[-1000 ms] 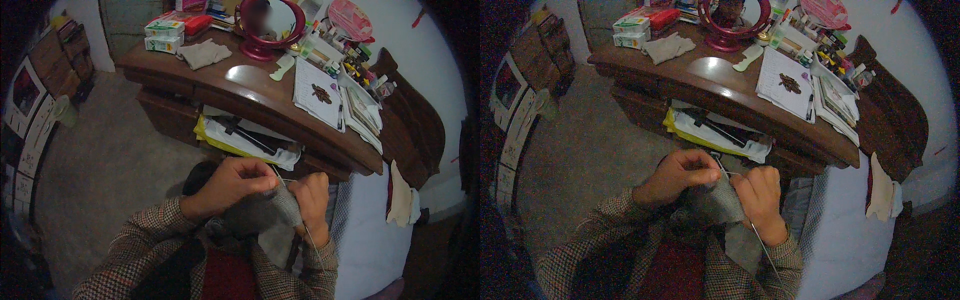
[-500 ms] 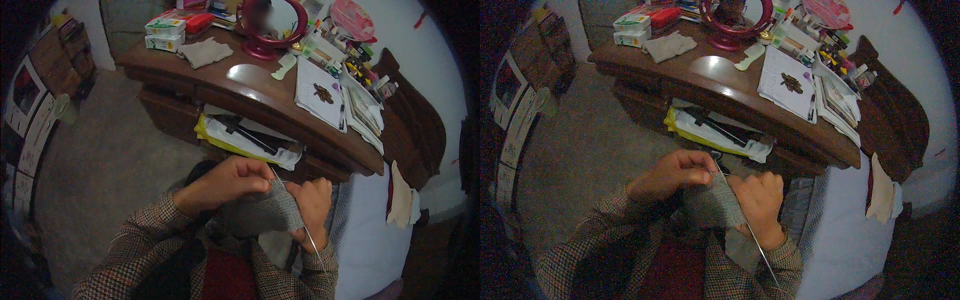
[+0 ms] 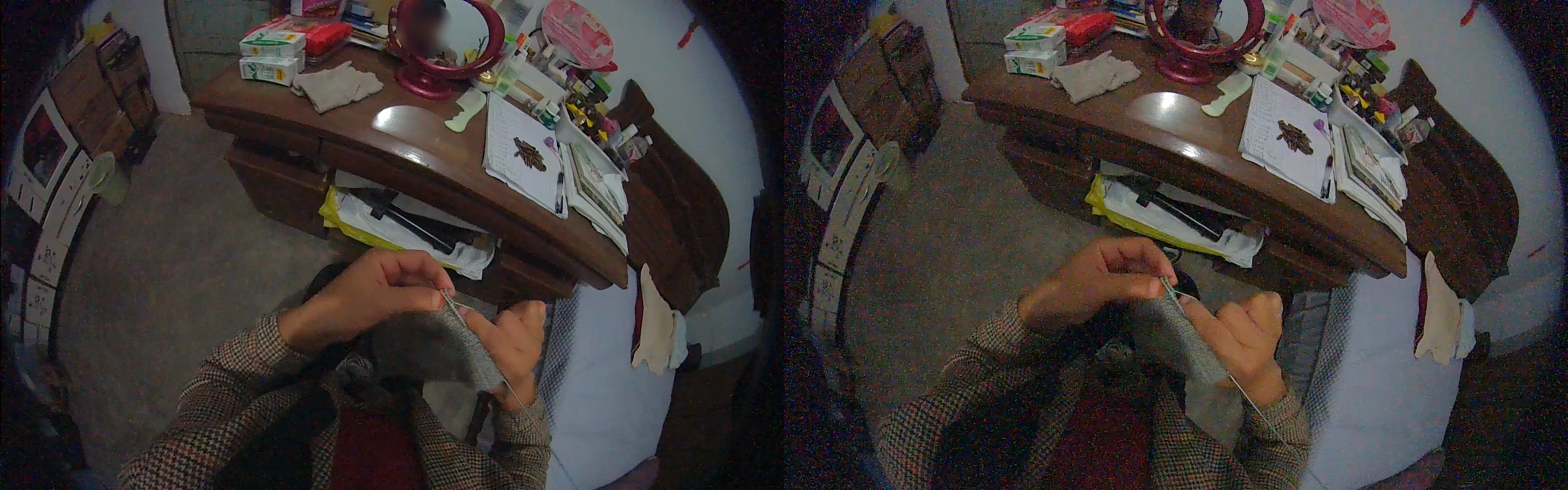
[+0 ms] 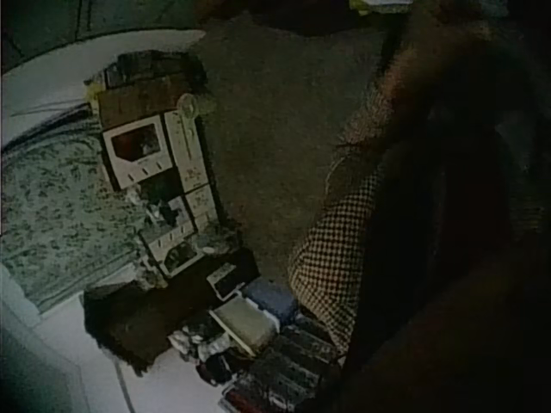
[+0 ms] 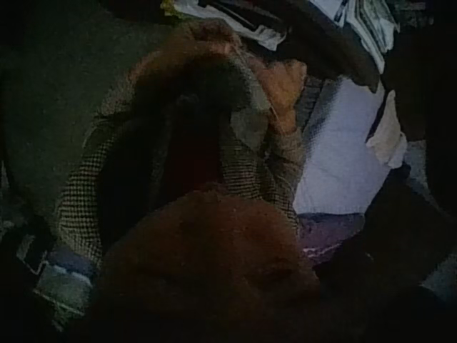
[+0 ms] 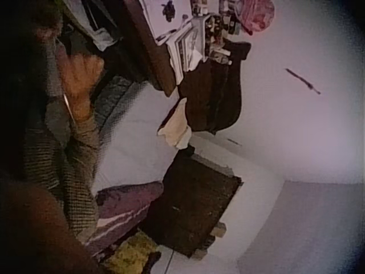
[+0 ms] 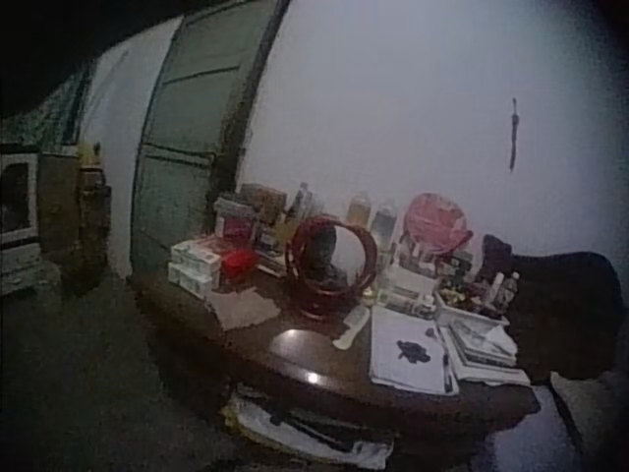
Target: The person knits a gray fabric using two metal knitting needles and yarn. The hands repeatedly loop and pull the yarn through stitches while seated in front of a cluttered wooden desk.
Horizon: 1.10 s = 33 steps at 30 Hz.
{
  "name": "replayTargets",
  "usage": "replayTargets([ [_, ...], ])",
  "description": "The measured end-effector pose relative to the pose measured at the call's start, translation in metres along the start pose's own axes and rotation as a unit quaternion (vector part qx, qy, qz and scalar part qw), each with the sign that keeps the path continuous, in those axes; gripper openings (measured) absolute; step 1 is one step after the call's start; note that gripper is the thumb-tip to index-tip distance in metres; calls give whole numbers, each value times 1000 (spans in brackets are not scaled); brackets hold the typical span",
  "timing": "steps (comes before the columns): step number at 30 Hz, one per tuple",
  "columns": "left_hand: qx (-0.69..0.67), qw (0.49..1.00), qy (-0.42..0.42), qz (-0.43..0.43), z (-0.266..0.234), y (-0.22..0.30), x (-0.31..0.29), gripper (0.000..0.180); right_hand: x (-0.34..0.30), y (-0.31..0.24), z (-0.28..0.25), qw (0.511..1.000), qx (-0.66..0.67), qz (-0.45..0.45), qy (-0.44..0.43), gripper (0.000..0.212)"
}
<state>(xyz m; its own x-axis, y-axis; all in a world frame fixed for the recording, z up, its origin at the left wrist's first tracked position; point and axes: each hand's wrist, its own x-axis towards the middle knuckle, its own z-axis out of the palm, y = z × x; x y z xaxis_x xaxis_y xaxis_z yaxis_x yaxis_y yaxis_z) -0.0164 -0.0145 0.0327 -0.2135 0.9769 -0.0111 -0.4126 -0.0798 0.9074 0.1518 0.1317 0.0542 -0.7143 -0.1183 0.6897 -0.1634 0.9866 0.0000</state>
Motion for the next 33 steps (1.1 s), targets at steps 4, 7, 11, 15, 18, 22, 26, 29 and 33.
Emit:
replayTargets([
  [4, -12, 999, 30, 10, -3, -5, 2, 14, 1, 1, -2, 999, 2, -14, -31, 40],
  [7, -38, 998, 50, 19, 1, -6, 3, 12, -6, 1, 6, 999, -31, -3, -17, 40],
  [11, -60, 995, 69, 42, 2, -10, 2, 12, -5, -5, 13, 999, -25, 31, -4, 41],
  [15, 47, 993, 101, 48, 13, -6, -2, 13, -8, 1, 21, 998, -34, 46, -22, 42],
  [18, 100, 989, 92, 66, 16, -9, -4, 12, 7, 4, 20, 984, 114, 121, -60, 45],
  [22, 86, 994, 33, 64, 20, -18, 1, 11, 13, 12, 22, 948, 266, 97, -145, 52],
  [26, 102, 987, 110, 62, 16, -11, 0, 10, 10, -2, 0, 995, -26, 92, -38, 42],
  [29, 44, 985, 125, 111, 13, -12, 0, 11, 3, 1, -10, 997, 10, 60, -42, 45],
  [33, 53, 987, 130, 80, 13, -5, -2, 13, -4, 3, -12, 994, 58, 66, -57, 55],
])
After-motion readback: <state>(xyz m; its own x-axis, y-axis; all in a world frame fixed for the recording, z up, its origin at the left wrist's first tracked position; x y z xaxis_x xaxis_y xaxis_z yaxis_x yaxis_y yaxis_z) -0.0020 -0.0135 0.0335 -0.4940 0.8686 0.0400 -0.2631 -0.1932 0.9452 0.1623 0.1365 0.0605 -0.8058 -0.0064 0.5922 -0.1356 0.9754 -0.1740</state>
